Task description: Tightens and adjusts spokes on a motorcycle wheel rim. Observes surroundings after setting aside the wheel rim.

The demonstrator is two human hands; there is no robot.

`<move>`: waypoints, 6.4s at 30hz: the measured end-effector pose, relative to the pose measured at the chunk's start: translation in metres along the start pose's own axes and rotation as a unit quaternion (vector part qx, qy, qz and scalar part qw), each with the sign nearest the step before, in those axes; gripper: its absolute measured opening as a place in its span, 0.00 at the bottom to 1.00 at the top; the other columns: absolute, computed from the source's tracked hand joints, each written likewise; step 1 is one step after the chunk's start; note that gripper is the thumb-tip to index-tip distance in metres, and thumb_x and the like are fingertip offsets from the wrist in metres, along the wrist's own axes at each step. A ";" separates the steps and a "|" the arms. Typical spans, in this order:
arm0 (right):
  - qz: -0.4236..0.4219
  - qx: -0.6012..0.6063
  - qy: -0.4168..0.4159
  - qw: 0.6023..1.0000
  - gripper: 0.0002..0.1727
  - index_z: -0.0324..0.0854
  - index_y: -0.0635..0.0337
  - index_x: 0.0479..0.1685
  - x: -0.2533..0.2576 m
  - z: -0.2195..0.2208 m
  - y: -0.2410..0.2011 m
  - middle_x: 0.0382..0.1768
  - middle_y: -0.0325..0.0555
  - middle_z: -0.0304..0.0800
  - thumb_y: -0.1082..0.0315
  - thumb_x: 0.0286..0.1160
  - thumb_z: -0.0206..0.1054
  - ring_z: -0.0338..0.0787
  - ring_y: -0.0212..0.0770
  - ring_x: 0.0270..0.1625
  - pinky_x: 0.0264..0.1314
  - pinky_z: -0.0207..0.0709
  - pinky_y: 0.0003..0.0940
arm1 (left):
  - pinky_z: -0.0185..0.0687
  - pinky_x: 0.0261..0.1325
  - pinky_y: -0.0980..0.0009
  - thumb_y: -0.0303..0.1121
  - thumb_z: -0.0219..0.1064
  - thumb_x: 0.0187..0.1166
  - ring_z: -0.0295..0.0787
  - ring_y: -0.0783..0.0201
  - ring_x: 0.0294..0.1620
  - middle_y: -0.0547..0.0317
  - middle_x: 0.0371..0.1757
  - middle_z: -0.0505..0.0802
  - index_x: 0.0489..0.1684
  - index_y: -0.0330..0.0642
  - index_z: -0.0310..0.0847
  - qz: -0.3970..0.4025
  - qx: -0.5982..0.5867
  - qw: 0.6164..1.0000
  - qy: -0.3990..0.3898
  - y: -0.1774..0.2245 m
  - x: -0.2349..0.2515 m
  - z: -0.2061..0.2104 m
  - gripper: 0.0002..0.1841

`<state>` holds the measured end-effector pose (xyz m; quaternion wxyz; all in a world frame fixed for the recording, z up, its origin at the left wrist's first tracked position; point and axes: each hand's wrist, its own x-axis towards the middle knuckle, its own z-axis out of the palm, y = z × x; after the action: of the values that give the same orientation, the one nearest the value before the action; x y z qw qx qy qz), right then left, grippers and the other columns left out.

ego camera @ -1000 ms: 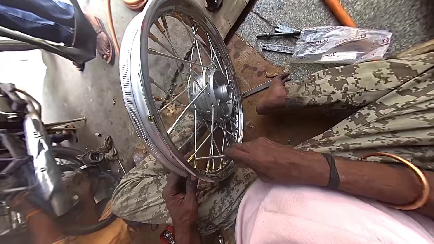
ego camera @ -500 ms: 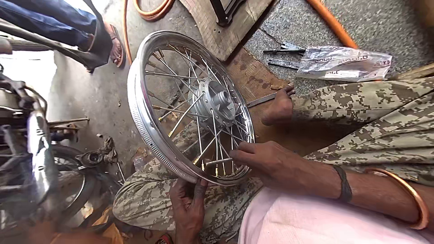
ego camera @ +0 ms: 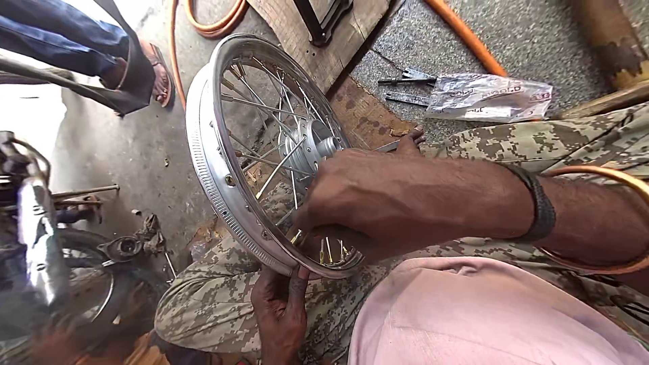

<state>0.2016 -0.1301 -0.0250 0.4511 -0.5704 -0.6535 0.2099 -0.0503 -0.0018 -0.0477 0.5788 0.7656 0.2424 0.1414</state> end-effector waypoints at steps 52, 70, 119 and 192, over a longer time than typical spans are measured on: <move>0.119 -0.082 0.109 0.983 0.18 0.85 0.57 0.58 -0.105 0.125 0.023 0.44 0.45 0.90 0.79 0.69 0.63 0.90 0.43 0.47 0.48 0.83 0.37 | 0.91 0.55 0.78 0.40 0.70 0.81 0.94 0.74 0.49 0.71 0.53 0.96 0.59 0.51 0.86 0.034 0.046 0.998 -0.012 -0.016 -0.006 0.016 0.12; 0.106 -0.070 -0.006 0.992 0.04 0.85 0.50 0.36 -0.098 0.080 0.018 0.24 0.34 0.82 0.66 0.75 0.64 0.83 0.33 0.26 0.24 0.73 0.31 | 0.94 0.52 0.74 0.30 0.73 0.73 0.96 0.71 0.43 0.63 0.43 0.96 0.54 0.35 0.85 -0.039 0.114 0.992 -0.029 -0.027 -0.023 0.017 0.14; 0.182 -0.104 0.106 0.972 0.18 0.85 0.48 0.29 -0.139 0.105 0.043 0.19 0.30 0.78 0.50 0.85 0.61 0.80 0.30 0.22 0.24 0.73 0.31 | 0.97 0.47 0.71 0.27 0.75 0.68 0.97 0.68 0.40 0.60 0.42 0.97 0.55 0.31 0.79 -0.021 0.129 0.990 -0.048 -0.038 -0.021 0.038 0.19; 0.189 -0.028 0.068 0.979 0.17 0.84 0.48 0.28 -0.106 0.093 0.013 0.15 0.29 0.73 0.54 0.85 0.59 0.75 0.28 0.18 0.20 0.66 0.29 | 0.91 0.49 0.79 0.32 0.72 0.78 0.94 0.74 0.40 0.67 0.42 0.96 0.46 0.40 0.89 -0.035 0.045 0.998 -0.015 -0.015 -0.015 0.031 0.07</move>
<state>0.1258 -0.2032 -0.1189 0.4307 -0.7088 -0.5073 0.2340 -0.0505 -0.0317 -0.0700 0.5523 0.7836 0.2668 0.0984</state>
